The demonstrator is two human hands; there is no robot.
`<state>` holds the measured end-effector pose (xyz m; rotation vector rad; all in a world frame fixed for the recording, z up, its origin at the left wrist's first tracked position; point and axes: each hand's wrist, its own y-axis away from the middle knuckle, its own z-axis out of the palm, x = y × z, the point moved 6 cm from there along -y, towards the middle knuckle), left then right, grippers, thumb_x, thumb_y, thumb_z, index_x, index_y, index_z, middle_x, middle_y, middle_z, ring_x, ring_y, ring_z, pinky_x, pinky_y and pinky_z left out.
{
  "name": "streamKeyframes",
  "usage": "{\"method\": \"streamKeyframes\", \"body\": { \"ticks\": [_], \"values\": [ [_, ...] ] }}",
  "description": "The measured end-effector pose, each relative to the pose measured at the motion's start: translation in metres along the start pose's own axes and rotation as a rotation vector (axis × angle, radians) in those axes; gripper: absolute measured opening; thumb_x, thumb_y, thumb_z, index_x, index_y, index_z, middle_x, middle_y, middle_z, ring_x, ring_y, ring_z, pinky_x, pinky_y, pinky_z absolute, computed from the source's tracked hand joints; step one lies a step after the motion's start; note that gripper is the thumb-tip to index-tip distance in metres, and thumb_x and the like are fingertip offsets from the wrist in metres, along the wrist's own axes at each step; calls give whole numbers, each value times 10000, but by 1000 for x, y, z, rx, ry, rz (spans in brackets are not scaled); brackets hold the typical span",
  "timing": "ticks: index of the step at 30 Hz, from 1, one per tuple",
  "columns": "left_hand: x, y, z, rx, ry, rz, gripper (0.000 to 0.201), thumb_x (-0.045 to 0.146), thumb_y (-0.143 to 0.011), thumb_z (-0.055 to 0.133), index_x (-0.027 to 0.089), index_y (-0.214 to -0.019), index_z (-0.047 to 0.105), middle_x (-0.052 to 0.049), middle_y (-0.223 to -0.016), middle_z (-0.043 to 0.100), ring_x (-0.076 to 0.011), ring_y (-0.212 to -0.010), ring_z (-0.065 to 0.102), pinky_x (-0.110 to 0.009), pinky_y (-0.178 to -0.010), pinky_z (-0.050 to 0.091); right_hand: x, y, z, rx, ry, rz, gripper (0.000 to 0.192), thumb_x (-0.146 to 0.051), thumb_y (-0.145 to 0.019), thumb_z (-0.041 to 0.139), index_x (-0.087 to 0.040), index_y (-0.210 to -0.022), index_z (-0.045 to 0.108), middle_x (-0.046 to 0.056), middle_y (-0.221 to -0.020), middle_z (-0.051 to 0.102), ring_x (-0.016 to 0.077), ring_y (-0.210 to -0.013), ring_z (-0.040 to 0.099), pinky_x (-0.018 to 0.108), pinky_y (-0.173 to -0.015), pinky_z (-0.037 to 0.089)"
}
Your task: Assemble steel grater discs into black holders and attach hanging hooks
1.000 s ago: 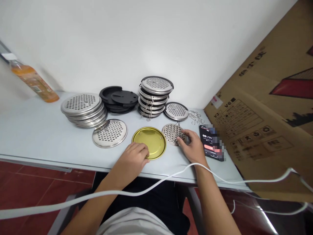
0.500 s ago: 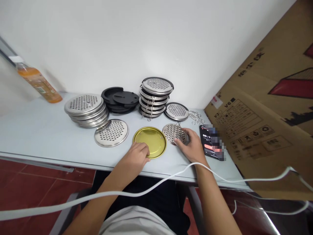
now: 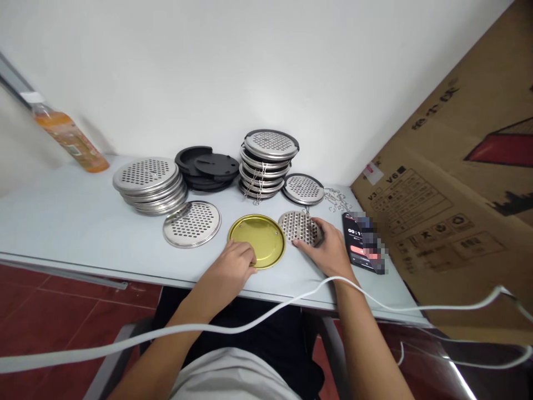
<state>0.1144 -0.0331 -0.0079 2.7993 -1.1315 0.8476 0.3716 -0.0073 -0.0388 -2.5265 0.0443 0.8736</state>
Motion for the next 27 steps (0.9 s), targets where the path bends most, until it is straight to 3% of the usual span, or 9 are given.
{"method": "streamKeyframes", "body": {
  "ticks": [8,14,16,20,23,25,27],
  "values": [
    [-1,2,2,-15,-1,-16,91,111,-918,629,176,-893,570,-16,-942,615,-202,-932,574,-461,-1072,394,5,0,-3,40,-115,19,746,-520,-675,827,-177,-1285,571,147,-1263,640,328,-1172,590,521,-1026,465],
    [3,0,-2,13,-28,-40,97,102,-899,643,176,-912,581,-29,-955,619,-222,-971,579,-471,-1051,435,7,-1,-5,88,-177,94,794,-486,-652,842,-159,-1310,542,181,-1314,612,335,-1206,583,521,-1042,462],
    [5,0,-3,42,-26,-45,138,95,-893,643,182,-984,587,-37,-1000,634,-233,-1007,593,-484,-1070,430,8,0,-8,144,-228,153,860,-471,-639,850,-150,-1356,500,204,-1351,585,338,-1209,584,520,-1035,468],
    [6,5,-12,67,10,5,409,170,-880,692,213,-1257,539,-69,-1232,630,-260,-1182,588,-538,-1188,320,10,3,-12,207,-320,240,887,-458,-632,858,-156,-1376,481,219,-1380,560,336,-1166,603,520,-988,495],
    [-14,14,-39,194,36,-17,396,293,-921,660,240,-1298,553,-88,-1344,588,-262,-1272,549,-510,-1201,320,8,3,-13,213,-338,228,851,-439,-634,863,-171,-1357,503,200,-1386,560,332,-1192,588,519,-999,484],
    [-40,22,-62,346,-8,-106,304,325,-958,587,235,-1247,607,-100,-1363,572,-262,-1294,534,-454,-1142,407,8,3,-13,213,-352,222,869,-428,-633,868,-188,-1377,489,184,-1392,557,320,-1180,592,506,-985,489],
    [-71,31,-78,453,-142,-235,362,369,-974,541,218,-1297,603,-118,-1424,536,-288,-1349,491,-475,-1159,381,7,2,-12,202,-381,241,917,-424,-630,872,-203,-1416,454,177,-1400,552,299,-1118,616,485,-945,507]
  ]
}}
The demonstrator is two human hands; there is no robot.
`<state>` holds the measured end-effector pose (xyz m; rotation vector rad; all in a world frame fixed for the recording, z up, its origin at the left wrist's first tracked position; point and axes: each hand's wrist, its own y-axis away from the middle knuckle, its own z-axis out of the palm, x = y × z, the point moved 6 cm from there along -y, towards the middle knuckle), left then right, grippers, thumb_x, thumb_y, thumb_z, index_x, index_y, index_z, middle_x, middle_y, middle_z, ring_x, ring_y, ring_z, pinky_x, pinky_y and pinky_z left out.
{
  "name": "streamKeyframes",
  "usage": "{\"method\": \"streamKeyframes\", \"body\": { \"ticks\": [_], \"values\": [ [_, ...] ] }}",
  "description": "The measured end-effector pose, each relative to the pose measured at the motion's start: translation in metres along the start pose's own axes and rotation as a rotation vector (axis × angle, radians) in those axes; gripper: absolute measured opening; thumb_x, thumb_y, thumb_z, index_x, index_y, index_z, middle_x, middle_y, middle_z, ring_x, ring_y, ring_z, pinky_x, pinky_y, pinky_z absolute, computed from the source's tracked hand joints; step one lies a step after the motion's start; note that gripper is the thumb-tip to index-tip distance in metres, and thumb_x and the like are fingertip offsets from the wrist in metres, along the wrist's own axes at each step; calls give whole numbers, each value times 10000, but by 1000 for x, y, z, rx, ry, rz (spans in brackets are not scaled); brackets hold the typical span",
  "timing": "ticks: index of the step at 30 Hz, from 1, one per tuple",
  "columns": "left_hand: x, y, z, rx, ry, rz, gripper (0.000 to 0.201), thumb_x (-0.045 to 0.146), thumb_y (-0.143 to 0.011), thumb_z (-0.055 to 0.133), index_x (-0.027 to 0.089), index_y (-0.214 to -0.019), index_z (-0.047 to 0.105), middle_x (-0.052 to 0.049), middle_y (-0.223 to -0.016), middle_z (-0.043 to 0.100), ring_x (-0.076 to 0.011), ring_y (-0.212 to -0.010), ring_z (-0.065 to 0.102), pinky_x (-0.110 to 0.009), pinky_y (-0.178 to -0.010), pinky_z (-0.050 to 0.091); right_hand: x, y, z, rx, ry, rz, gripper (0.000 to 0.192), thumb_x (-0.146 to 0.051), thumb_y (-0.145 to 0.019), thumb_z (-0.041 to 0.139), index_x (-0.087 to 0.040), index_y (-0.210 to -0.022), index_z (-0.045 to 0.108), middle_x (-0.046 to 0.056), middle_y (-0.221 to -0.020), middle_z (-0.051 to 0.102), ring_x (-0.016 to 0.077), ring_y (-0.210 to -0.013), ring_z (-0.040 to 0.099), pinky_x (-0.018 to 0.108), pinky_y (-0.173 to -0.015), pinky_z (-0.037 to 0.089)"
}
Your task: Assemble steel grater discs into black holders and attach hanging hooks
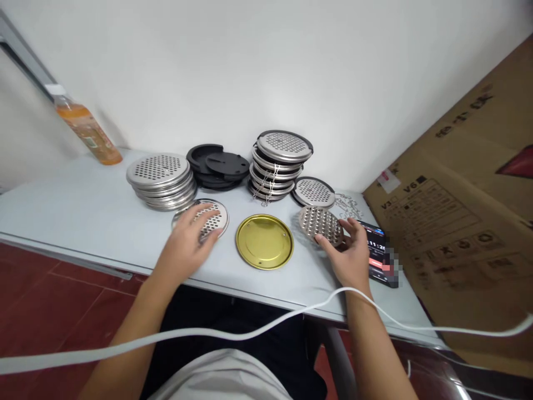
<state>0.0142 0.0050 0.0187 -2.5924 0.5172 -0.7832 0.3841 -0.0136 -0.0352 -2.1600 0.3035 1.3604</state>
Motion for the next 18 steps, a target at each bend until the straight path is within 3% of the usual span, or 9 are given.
{"method": "streamKeyframes", "body": {
  "ticks": [2,5,10,18],
  "values": [
    [-28,-1,-1,-2,-162,-97,482,423,-981,504,186,-1398,552,-153,-1503,476,-340,-1410,424,-541,-1175,338,0,0,1,-15,-13,37,968,-428,-618,879,-209,-1445,425,180,-1403,550,277,-1033,638,466,-895,525],
    [-53,4,11,-125,-325,-223,513,456,-1014,408,213,-1450,527,-135,-1580,413,-383,-1475,328,-639,-1153,305,-2,1,2,-22,-10,63,1009,-434,-594,891,-205,-1456,418,188,-1409,548,257,-953,647,455,-851,537],
    [-49,11,21,-203,-366,-177,498,480,-1029,366,275,-1451,533,-75,-1602,394,-346,-1482,334,-648,-1155,297,-3,3,3,-37,-26,61,1000,-442,-601,885,-191,-1454,427,202,-1418,544,266,-963,656,470,-865,542],
    [-61,12,14,-66,-247,-176,558,500,-987,446,176,-1427,561,-133,-1565,441,-340,-1491,326,-524,-1194,339,-2,3,4,-51,5,22,929,-431,-611,874,-178,-1415,483,215,-1415,555,294,-1009,661,494,-886,541]
  ]
}}
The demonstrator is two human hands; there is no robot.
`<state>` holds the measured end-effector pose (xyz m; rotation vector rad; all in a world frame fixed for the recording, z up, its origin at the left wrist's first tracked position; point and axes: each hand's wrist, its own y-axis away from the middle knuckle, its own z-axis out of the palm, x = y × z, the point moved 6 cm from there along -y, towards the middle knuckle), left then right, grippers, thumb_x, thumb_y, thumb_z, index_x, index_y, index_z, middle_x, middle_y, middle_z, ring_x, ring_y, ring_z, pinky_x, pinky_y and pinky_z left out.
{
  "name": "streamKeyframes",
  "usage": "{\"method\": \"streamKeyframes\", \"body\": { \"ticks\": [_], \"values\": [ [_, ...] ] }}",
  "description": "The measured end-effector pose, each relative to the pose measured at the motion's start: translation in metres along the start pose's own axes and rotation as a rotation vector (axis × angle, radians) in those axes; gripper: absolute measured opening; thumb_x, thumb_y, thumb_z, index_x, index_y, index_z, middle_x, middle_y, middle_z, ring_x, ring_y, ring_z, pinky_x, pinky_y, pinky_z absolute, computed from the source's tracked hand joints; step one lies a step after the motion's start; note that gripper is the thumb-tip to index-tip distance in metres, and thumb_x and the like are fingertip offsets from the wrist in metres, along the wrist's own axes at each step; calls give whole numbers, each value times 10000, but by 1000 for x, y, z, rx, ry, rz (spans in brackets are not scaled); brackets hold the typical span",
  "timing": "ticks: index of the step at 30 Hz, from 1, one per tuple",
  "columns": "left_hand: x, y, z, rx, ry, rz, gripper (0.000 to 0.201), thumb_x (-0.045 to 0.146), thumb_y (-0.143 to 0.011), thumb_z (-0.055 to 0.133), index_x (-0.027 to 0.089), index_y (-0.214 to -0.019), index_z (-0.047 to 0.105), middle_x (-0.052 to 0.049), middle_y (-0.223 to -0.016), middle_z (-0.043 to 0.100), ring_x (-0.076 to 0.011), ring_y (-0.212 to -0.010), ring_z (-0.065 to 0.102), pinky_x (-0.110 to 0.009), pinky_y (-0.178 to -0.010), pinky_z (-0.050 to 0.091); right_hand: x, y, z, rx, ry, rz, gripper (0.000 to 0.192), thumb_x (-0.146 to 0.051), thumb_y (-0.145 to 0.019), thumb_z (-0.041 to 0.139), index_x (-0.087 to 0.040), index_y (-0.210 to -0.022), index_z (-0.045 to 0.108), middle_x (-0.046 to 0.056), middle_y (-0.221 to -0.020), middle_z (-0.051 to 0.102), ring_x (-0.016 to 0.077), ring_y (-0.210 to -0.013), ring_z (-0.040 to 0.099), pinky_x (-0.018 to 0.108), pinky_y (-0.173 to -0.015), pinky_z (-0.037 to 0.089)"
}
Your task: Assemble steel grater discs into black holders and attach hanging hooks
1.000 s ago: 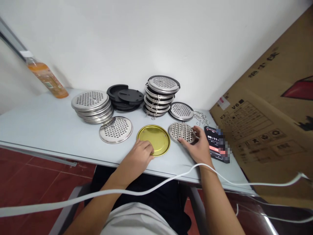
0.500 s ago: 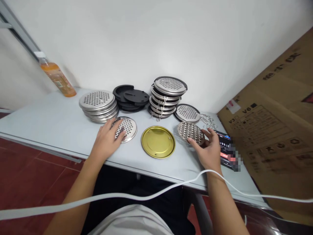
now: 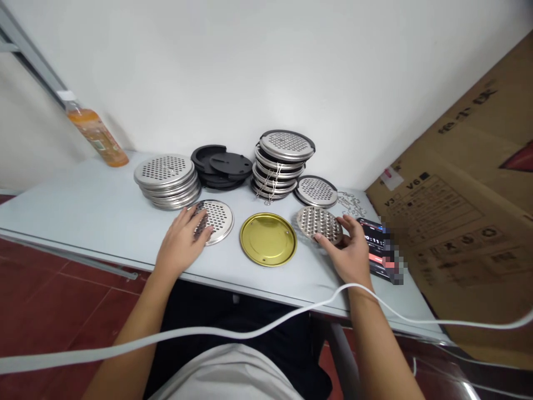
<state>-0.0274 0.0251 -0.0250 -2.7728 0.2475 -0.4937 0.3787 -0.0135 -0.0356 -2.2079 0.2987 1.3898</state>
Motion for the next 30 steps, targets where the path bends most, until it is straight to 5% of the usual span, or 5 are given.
{"method": "streamKeyframes", "body": {
  "ticks": [6,13,18,23,30],
  "values": [
    [0,0,1,3,0,18,524,508,-986,439,191,-1367,610,-122,-1549,467,-341,-1462,379,-561,-1183,346,-1,0,1,-17,5,-18,880,-435,-623,870,-177,-1383,511,202,-1402,567,295,-1057,653,478,-922,532],
    [2,1,1,16,26,30,524,498,-977,460,172,-1359,611,-137,-1529,487,-355,-1463,375,-546,-1194,337,3,-1,1,-45,74,-34,760,-444,-638,857,-178,-1296,586,155,-1283,653,255,-873,671,442,-799,558],
    [2,4,-11,169,66,-15,591,471,-923,578,154,-1421,541,-176,-1604,342,-418,-1523,204,-586,-1204,292,-15,2,1,-15,138,-224,644,-409,-694,824,-175,-1256,612,157,-1319,636,324,-1197,610,493,-990,512],
    [40,17,-29,349,217,166,345,326,-911,616,214,-1237,631,-119,-1423,544,-312,-1459,383,-491,-1215,315,-43,12,23,-62,149,-333,645,-423,-717,822,-191,-1272,590,166,-1373,604,323,-1248,593,510,-1014,514],
    [97,7,-8,194,238,161,354,369,-929,562,235,-1254,604,-107,-1433,524,-335,-1499,289,-589,-1242,149,-58,37,66,-245,237,-384,595,-433,-740,800,-209,-1259,610,173,-1414,573,348,-1307,516,590,-1105,418]
  ]
}}
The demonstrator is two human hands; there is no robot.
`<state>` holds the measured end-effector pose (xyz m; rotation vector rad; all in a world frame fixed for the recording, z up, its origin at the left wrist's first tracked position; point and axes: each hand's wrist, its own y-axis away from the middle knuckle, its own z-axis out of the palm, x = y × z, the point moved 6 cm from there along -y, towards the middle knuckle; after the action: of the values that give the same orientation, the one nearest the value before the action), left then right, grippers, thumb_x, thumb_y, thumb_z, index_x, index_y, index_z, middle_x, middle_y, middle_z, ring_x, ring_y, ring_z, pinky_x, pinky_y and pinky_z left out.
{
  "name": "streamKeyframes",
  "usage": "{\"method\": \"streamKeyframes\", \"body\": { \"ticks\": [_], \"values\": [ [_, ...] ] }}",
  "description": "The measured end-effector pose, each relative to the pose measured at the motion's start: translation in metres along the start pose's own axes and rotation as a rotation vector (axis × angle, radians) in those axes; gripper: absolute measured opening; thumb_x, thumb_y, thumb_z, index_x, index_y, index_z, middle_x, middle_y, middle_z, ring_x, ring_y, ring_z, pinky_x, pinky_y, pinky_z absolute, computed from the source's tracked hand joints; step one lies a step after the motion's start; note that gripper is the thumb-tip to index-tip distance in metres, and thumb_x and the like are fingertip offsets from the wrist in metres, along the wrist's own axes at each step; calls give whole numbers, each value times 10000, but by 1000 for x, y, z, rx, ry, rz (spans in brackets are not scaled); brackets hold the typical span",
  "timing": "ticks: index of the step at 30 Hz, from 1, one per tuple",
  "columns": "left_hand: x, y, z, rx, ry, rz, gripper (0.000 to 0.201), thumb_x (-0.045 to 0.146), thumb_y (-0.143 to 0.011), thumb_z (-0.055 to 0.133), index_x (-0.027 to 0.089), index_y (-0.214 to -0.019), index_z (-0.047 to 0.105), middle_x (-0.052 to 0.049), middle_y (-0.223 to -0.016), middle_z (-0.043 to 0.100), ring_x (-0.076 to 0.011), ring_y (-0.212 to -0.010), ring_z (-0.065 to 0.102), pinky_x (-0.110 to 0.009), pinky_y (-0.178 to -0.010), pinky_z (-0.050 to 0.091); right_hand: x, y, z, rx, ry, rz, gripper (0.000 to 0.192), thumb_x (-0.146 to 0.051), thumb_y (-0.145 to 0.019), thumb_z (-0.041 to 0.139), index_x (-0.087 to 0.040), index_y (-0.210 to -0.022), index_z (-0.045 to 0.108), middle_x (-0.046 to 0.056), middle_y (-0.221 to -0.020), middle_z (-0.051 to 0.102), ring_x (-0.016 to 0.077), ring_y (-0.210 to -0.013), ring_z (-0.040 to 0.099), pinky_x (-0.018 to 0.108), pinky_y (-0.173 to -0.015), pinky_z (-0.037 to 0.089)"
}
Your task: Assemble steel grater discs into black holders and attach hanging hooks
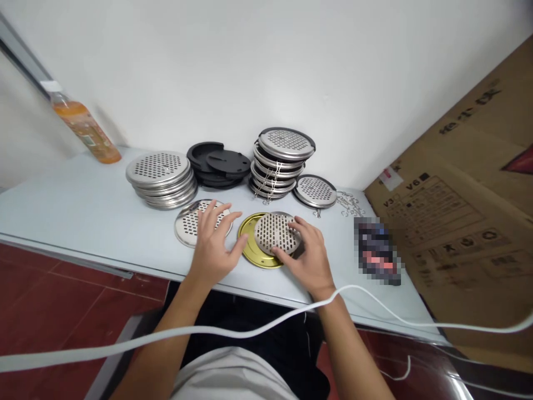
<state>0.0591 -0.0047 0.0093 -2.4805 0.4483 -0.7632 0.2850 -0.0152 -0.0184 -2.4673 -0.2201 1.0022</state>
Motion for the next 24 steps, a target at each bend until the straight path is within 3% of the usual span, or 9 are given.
{"method": "streamKeyframes", "body": {
  "ticks": [6,9,12,16,21,24],
  "values": [
    [2,0,32,-298,-70,29,521,441,-956,528,234,-1432,489,-118,-1402,573,-383,-1506,244,-702,-1206,31,5,3,3,-54,19,-1,548,-470,-719,821,-212,-1170,647,169,-1379,599,359,-1277,528,593,-1086,416],
    [3,2,30,-287,-99,9,623,526,-938,550,219,-1470,447,-123,-1393,593,-390,-1488,278,-716,-1198,0,2,2,6,-83,14,-8,589,-484,-701,839,-208,-1183,645,170,-1384,600,364,-1281,521,587,-1084,411],
    [2,3,28,-260,-120,-31,700,630,-870,605,215,-1424,500,-130,-1335,635,-407,-1414,387,-730,-1188,12,-1,1,8,-92,18,-1,586,-494,-689,848,-204,-1161,658,171,-1377,607,370,-1275,523,588,-1071,416],
    [4,4,32,-324,-128,35,750,709,-790,650,258,-1381,555,-120,-1327,637,-410,-1385,421,-713,-1197,24,-1,0,9,-98,25,15,555,-499,-688,849,-215,-1132,675,161,-1367,616,373,-1260,534,589,-1057,421],
    [4,7,34,-425,-94,100,1052,818,-654,682,277,-1515,416,-134,-1427,555,-398,-1397,412,-671,-1215,65,1,-2,7,-107,-3,18,563,-516,-663,861,-227,-1113,685,144,-1333,633,363,-1247,549,567,-1066,423],
    [4,7,34,-433,-91,90,1108,812,-630,706,269,-1538,379,-139,-1420,556,-394,-1376,436,-656,-1220,68,-2,-2,6,-112,-12,7,576,-540,-645,867,-228,-1097,693,138,-1297,646,360,-1238,549,553,-1070,425]
  ]
}}
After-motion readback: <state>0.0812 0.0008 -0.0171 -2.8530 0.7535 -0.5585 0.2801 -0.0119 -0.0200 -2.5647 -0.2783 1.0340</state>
